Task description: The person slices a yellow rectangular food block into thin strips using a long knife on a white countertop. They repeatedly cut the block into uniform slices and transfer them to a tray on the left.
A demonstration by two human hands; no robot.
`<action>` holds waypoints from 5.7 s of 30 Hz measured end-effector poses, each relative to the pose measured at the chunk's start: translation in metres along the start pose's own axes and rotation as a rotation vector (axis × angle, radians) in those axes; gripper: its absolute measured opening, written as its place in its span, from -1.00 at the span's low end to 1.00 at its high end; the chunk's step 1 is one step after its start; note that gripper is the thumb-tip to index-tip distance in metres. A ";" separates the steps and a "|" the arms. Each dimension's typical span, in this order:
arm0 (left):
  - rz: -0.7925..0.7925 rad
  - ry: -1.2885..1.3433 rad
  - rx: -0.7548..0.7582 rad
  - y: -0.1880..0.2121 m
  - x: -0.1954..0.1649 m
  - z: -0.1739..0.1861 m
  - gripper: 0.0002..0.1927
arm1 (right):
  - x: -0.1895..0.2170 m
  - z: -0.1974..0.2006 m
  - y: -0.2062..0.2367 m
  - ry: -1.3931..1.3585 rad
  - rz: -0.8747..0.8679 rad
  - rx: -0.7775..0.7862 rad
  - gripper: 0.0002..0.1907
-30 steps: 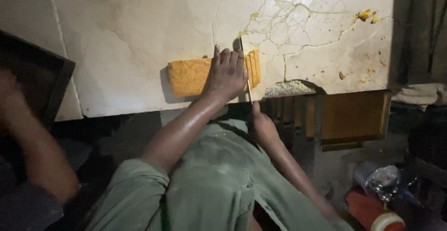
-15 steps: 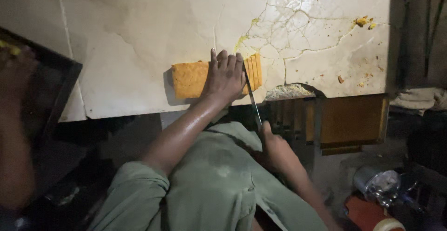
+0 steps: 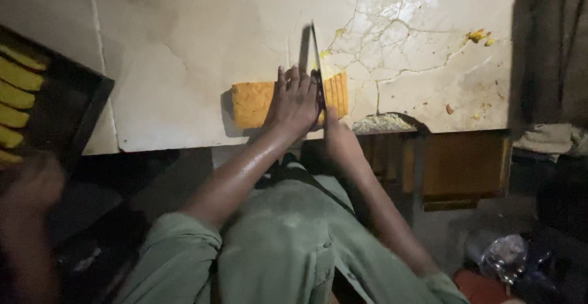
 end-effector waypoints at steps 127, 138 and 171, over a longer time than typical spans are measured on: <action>0.064 -0.085 0.107 0.036 0.063 -0.026 -0.31 | 0.011 -0.083 0.079 0.022 -0.063 0.253 -0.17; 0.054 -0.365 0.053 0.041 0.073 -0.027 -0.51 | 0.092 -0.019 -0.018 -0.080 0.113 -0.023 -0.31; 0.111 -0.037 0.124 0.048 0.088 -0.034 -0.26 | 0.058 -0.081 0.016 -0.066 -0.046 0.129 -0.23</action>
Point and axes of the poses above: each hand's wrist, its own y-axis away from the middle knuckle, its own z-axis out of the back of the hand, x = y × z, the point moved 8 cm from there along -y, towards the middle knuckle, and after that the axes turned 3 degrees about -y, right-handed, at the moved point
